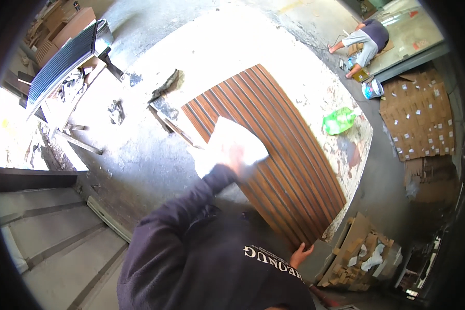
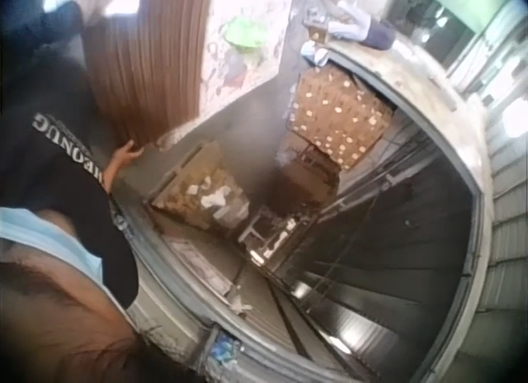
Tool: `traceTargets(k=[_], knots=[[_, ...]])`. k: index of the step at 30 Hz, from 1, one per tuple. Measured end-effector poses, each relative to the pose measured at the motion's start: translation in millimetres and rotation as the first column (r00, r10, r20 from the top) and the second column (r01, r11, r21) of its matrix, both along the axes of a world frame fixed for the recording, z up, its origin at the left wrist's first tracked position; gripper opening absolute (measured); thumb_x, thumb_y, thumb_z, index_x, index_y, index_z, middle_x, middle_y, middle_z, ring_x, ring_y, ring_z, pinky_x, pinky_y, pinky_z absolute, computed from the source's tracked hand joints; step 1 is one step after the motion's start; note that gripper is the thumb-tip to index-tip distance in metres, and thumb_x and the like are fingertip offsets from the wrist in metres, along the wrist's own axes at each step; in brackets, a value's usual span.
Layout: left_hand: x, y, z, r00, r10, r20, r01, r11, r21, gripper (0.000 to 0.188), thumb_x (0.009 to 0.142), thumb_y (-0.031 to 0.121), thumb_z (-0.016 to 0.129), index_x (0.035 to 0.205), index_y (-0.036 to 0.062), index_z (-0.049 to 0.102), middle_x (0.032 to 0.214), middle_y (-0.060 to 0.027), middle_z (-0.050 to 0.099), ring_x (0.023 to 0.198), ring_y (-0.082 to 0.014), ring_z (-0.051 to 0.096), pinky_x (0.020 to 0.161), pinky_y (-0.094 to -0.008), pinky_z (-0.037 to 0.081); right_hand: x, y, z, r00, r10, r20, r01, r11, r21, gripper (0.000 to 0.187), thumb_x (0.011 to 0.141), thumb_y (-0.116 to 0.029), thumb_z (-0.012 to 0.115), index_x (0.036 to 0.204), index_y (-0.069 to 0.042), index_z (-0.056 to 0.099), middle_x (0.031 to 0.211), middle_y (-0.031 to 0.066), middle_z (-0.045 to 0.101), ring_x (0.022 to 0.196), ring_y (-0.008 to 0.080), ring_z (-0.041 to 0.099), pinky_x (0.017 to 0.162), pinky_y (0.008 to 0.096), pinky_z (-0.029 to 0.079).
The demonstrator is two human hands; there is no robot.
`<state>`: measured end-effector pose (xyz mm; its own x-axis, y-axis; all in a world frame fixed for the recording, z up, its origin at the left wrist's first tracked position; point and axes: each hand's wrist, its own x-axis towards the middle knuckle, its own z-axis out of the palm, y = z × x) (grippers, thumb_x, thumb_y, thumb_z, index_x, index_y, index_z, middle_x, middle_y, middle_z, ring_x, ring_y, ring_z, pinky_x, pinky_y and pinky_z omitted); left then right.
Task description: The person wipes a slatted wooden furniture panel with a cloth, applying liquid from a green bottle onto the surface and edges before lifting the panel to wipe the underside.
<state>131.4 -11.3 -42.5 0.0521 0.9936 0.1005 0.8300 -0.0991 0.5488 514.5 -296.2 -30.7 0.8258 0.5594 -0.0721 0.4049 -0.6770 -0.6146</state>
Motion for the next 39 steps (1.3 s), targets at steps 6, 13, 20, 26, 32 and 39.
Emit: traceTargets(k=[6,13,20,26,32,39], knots=[[6.9,-44.7,-9.1,0.853,-0.499,-0.156,0.523,0.809,0.269,0.064,0.073,0.043,0.064,0.129,0.0158,0.049,0.140,-0.0070,0.040,0.133,-0.0267,0.033,0.107,-0.0551,0.020,10.4,5.0,-3.9,0.999,-0.004,0.041,0.007,0.997,-0.070,0.071,0.089,-0.043,0.054,0.141,-0.003,0.025,0.142,0.0217,0.030,0.127,0.0354,0.035,0.103,0.0415,0.032],[-156.4,60.3,-9.9,1.000,-0.019,0.012,0.015,0.954,0.300,0.045,0.075,0.017,0.064,0.119,0.0112,0.054,0.129,-0.0114,0.051,0.125,-0.0307,0.043,0.105,-0.0508,0.028,49.7,-21.5,-38.9,0.956,-0.172,-0.239,0.181,0.983,0.018,0.079,0.083,-0.039,0.064,0.137,0.006,0.027,0.138,0.0211,0.035,0.126,0.0326,0.037,0.104,0.0402,0.031],[-191.6,40.3,20.4,0.553,0.340,0.761,-0.650,0.747,0.138,0.026,0.084,0.011,0.056,0.105,-0.0034,0.057,0.088,-0.0214,0.065,0.080,-0.0310,0.063,0.075,-0.0391,0.048,85.3,-22.1,-84.2,0.903,-0.296,-0.311,0.269,0.955,-0.127,0.086,0.076,-0.031,0.072,0.139,0.006,0.025,0.141,0.0222,0.033,0.129,0.0329,0.035,0.104,0.0403,0.032],[-170.4,-50.1,-11.7,0.709,0.470,0.526,-0.151,0.829,-0.538,0.054,0.084,0.049,0.059,0.087,-0.0045,0.068,0.074,-0.0106,0.067,0.072,-0.0151,0.059,0.065,-0.0334,0.048,66.3,16.3,-34.9,0.821,-0.222,-0.525,0.184,0.975,-0.125,0.080,0.077,-0.032,0.069,0.135,0.007,0.032,0.130,0.0207,0.048,0.109,0.0317,0.052,0.088,0.0431,0.044],[-130.8,-23.4,-46.4,0.842,0.111,0.529,0.325,0.678,-0.660,0.041,0.083,0.044,0.061,0.094,0.0055,0.070,0.083,-0.0047,0.068,0.078,-0.0124,0.061,0.073,-0.0286,0.048,52.8,-20.5,-38.7,0.925,-0.328,-0.190,0.206,0.856,-0.475,0.064,0.089,-0.049,0.049,0.116,0.008,0.054,0.120,0.0257,0.055,0.105,0.0377,0.056,0.088,0.0416,0.044],[-148.4,-9.4,-8.7,0.400,0.067,0.914,0.760,0.533,-0.372,0.035,0.082,0.040,0.060,0.095,0.0082,0.069,0.087,-0.0074,0.066,0.081,-0.0154,0.061,0.074,-0.0296,0.049,-33.4,-22.9,55.2,0.986,-0.157,-0.053,0.161,0.984,0.077,0.067,0.087,-0.050,0.054,0.112,0.012,0.054,0.113,0.0325,0.054,0.111,0.0441,0.050,0.092,0.0432,0.042]])
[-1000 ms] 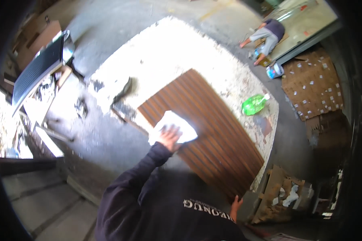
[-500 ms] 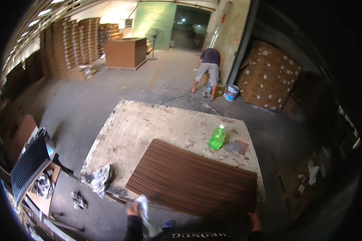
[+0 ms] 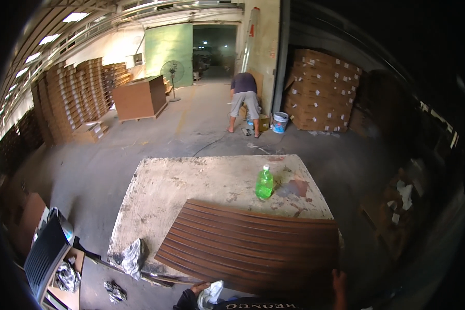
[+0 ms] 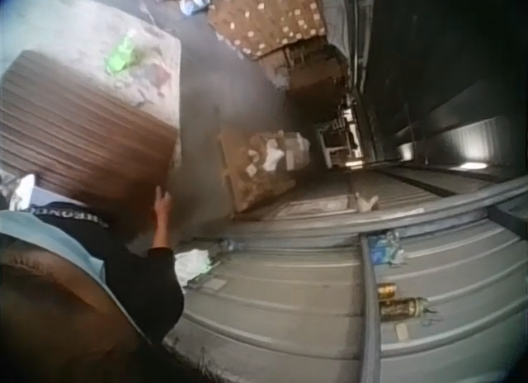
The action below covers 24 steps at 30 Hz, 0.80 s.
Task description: The person wipes a slatted wooden furniture panel with a cloth, applying liquid from a green bottle onto the surface and edges before lifting the panel to wipe the underside.
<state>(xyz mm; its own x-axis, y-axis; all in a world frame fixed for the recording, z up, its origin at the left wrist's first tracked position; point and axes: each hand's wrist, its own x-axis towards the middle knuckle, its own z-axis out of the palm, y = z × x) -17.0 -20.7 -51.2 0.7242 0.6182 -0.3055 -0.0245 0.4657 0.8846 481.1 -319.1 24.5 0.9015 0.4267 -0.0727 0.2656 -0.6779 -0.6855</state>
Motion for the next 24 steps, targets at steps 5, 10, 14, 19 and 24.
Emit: traceTargets(k=[5,10,14,19,24], knots=[[10.3,-3.9,15.1,0.965,0.161,0.207,-0.124,0.976,-0.181,0.036,0.082,0.040,0.060,0.096,0.0077,0.068,0.088,-0.0077,0.066,0.083,-0.0158,0.060,0.075,-0.0299,0.049,-25.5,-14.0,31.2,0.994,-0.101,0.049,0.102,0.995,-0.017,0.067,0.084,-0.051,0.058,0.110,0.011,0.054,0.110,0.0286,0.057,0.107,0.0396,0.053,0.094,0.0420,0.041],[20.2,6.3,18.3,0.929,0.280,0.243,-0.217,0.942,-0.255,0.037,0.082,0.040,0.060,0.097,0.0073,0.067,0.090,-0.0080,0.066,0.084,-0.0163,0.060,0.076,-0.0302,0.048,-19.4,-36.8,15.3,0.962,-0.250,0.109,0.242,0.967,0.081,0.066,0.085,-0.049,0.058,0.112,0.010,0.053,0.115,0.0264,0.055,0.111,0.0364,0.051,0.096,0.0410,0.039],[47.3,28.4,24.8,0.915,0.304,0.266,-0.234,0.935,-0.265,0.037,0.082,0.040,0.061,0.098,0.0069,0.067,0.091,-0.0083,0.065,0.085,-0.0166,0.060,0.076,-0.0304,0.048,-29.7,-64.1,61.9,0.916,-0.400,0.005,0.395,0.907,0.143,0.056,0.092,-0.043,0.049,0.121,0.005,0.050,0.126,0.0225,0.049,0.118,0.0329,0.046,0.102,0.0397,0.034],[93.3,78.6,53.1,0.905,0.301,0.300,-0.254,0.949,-0.187,0.038,0.082,0.040,0.061,0.100,0.0064,0.066,0.093,-0.0085,0.065,0.086,-0.0171,0.060,0.077,-0.0307,0.048,-41.8,-67.3,118.8,0.843,-0.534,0.064,0.537,0.830,-0.151,0.047,0.099,-0.032,0.032,0.137,-0.005,0.037,0.142,0.0154,0.036,0.130,0.0292,0.033,0.108,0.0382,0.025],[199.5,87.2,77.1,0.965,0.082,0.250,-0.054,0.992,-0.118,0.039,0.082,0.040,0.061,0.101,0.0060,0.065,0.094,-0.0088,0.064,0.087,-0.0175,0.059,0.078,-0.0310,0.048,37.6,-117.4,59.6,0.811,-0.486,-0.326,0.398,0.050,0.916,0.049,0.099,-0.033,0.030,0.138,-0.003,0.035,0.140,0.0143,0.037,0.129,0.0277,0.034,0.109,0.0374,0.025]])
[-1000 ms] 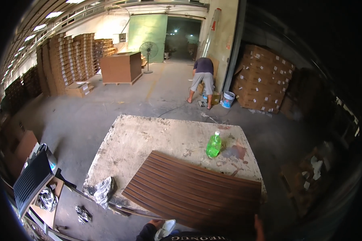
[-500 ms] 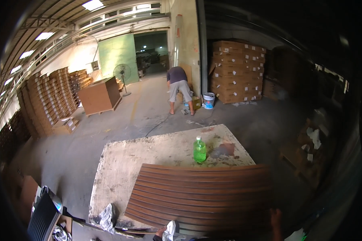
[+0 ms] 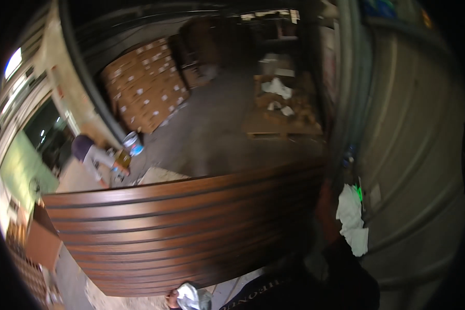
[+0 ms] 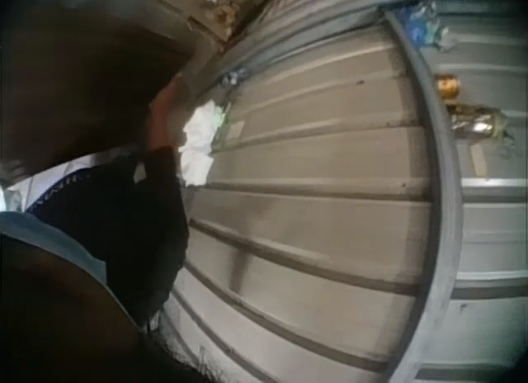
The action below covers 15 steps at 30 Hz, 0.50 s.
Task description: The person wipes a slatted wooden furniture panel with a cloth, applying liquid from a green bottle onto the surface and edges before lifting the panel to wipe the underside.
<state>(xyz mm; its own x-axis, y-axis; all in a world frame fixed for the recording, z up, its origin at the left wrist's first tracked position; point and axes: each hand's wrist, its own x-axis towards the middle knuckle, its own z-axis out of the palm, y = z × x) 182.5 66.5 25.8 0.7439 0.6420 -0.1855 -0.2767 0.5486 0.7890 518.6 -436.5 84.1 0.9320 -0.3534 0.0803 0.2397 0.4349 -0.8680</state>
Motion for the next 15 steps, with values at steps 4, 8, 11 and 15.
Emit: traceTargets(k=[4,8,11,15], knots=[[104.9,-44.8,0.9,0.980,-0.195,-0.046,0.195,0.981,-0.012,0.040,0.082,0.040,0.061,0.102,0.0056,0.065,0.095,-0.0091,0.064,0.088,-0.0178,0.059,0.079,-0.0313,0.048,30.5,-75.6,-52.6,0.976,-0.144,0.166,0.048,0.877,0.477,0.054,0.098,-0.038,0.030,0.136,0.000,0.036,0.138,0.0137,0.040,0.126,0.0272,0.038,0.108,0.0376,0.027],[187.0,-93.0,-1.5,0.953,-0.291,-0.089,0.289,0.957,-0.036,0.040,0.082,0.039,0.061,0.103,0.0053,0.064,0.097,-0.0093,0.064,0.089,-0.0182,0.059,0.079,-0.0315,0.048,30.5,-127.9,-23.0,0.970,-0.210,0.126,0.129,0.876,0.465,0.062,0.095,-0.048,0.034,0.134,0.000,0.039,0.133,0.0130,0.045,0.120,0.0276,0.045,0.103,0.0387,0.034],[253.5,-133.4,-2.5,0.913,-0.397,-0.088,0.394,0.917,-0.058,0.041,0.082,0.039,0.061,0.104,0.0050,0.063,0.097,-0.0095,0.064,0.090,-0.0184,0.059,0.080,-0.0317,0.048,23.6,-176.7,-20.3,0.854,-0.493,-0.169,0.521,0.803,0.291,0.063,0.093,-0.052,0.038,0.134,-0.003,0.039,0.133,0.0133,0.045,0.118,0.0282,0.046,0.102,0.0395,0.034],[342.8,-176.6,-11.6,0.866,-0.493,-0.083,0.485,0.869,-0.101,0.042,0.082,0.039,0.061,0.105,0.0046,0.063,0.099,-0.0097,0.063,0.091,-0.0188,0.059,0.081,-0.0320,0.047,20.9,-245.3,-70.1,0.798,-0.580,-0.164,0.602,0.752,0.267,0.063,0.094,-0.050,0.037,0.136,-0.003,0.037,0.137,0.0121,0.041,0.124,0.0247,0.040,0.106,0.0377,0.027]])
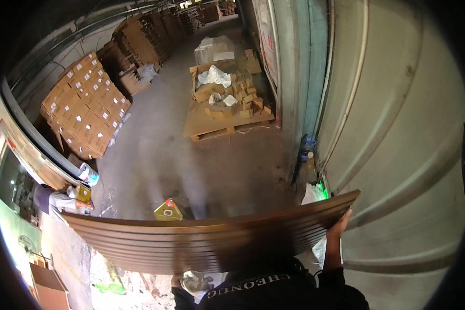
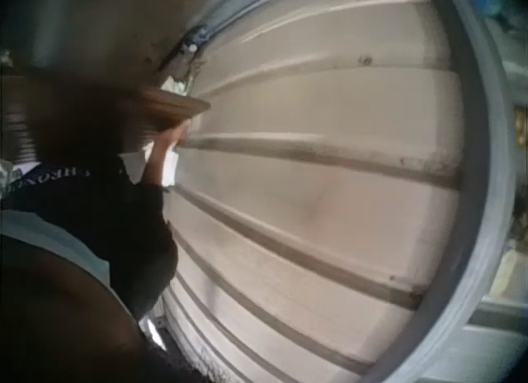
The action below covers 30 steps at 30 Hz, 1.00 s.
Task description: The person wipes a slatted wooden furniture panel with a cloth, applying liquid from a green bottle onto the surface and edges before lifting the panel to wipe the underside.
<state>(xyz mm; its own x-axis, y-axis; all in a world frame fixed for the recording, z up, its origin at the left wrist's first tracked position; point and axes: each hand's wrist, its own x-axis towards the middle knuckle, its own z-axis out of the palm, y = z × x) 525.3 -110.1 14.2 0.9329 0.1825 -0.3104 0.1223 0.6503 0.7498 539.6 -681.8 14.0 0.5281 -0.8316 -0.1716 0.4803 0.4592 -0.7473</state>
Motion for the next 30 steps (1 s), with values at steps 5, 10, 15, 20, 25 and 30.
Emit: traceTargets(k=[5,10,15,20,25,30], knots=[[74.1,-34.6,-13.4,1.000,-0.019,0.007,0.019,0.999,-0.049,0.043,0.082,0.039,0.061,0.106,0.0042,0.062,0.100,-0.0100,0.063,0.092,-0.0192,0.058,0.081,-0.0323,0.047,17.8,-23.6,22.0,0.982,-0.177,-0.068,0.174,0.983,-0.054,0.069,0.093,-0.055,0.036,0.138,-0.004,0.031,0.139,0.0106,0.037,0.126,0.0232,0.036,0.107,0.0366,0.024],[145.5,-58.2,-34.1,1.000,-0.029,0.004,0.029,0.993,-0.116,0.044,0.082,0.039,0.061,0.107,0.0037,0.061,0.102,-0.0103,0.062,0.093,-0.0196,0.058,0.082,-0.0326,0.047,59.3,-39.6,27.1,0.940,-0.326,-0.098,0.318,0.944,-0.089,0.062,0.090,-0.058,0.041,0.127,-0.009,0.044,0.117,0.0065,0.051,0.109,0.0195,0.046,0.096,0.0341,0.034],[227.5,-64.2,-66.2,1.000,0.017,0.003,-0.016,0.983,-0.184,0.045,0.081,0.039,0.061,0.109,0.0033,0.060,0.103,-0.0106,0.062,0.094,-0.0201,0.058,0.083,-0.0329,0.047,165.6,-34.4,43.2,0.929,-0.357,-0.096,0.340,0.927,-0.158,0.051,0.090,-0.060,0.039,0.105,-0.012,0.051,0.086,-0.0010,0.051,0.079,0.0138,0.049,0.071,0.0298,0.040],[326.7,-48.6,-75.5,0.997,0.071,-0.015,-0.073,0.971,-0.228,0.046,0.081,0.039,0.061,0.110,0.0028,0.060,0.105,-0.0109,0.062,0.095,-0.0205,0.058,0.084,-0.0332,0.047,313.6,-47.2,15.8,1.000,-0.024,0.002,0.024,0.976,-0.217,0.054,0.089,-0.064,0.037,0.098,-0.012,0.051,0.083,-0.0014,0.052,0.075,0.0141,0.050,0.070,0.0296,0.041],[384.4,-4.6,-41.7,0.984,0.177,-0.016,-0.177,0.969,-0.173,0.047,0.081,0.039,0.061,0.111,0.0024,0.059,0.106,-0.0111,0.061,0.096,-0.0209,0.057,0.085,-0.0335,0.046,482.5,14.8,41.5,0.982,0.087,-0.166,-0.086,0.996,0.015,0.073,0.090,-0.064,0.031,0.132,-0.005,0.041,0.129,0.0085,0.048,0.116,0.0256,0.043,0.100,0.0390,0.032],[452.7,11.6,-28.2,0.981,0.192,-0.006,-0.190,0.968,-0.164,0.048,0.081,0.039,0.061,0.113,0.0019,0.058,0.108,-0.0114,0.061,0.098,-0.0214,0.057,0.086,-0.0338,0.046,570.1,42.3,31.6,0.957,0.183,-0.225,-0.214,0.969,-0.126,0.073,0.089,-0.063,0.033,0.138,-0.008,0.034,0.139,0.0128,0.038,0.125,0.0285,0.037,0.106,0.0426,0.028]])
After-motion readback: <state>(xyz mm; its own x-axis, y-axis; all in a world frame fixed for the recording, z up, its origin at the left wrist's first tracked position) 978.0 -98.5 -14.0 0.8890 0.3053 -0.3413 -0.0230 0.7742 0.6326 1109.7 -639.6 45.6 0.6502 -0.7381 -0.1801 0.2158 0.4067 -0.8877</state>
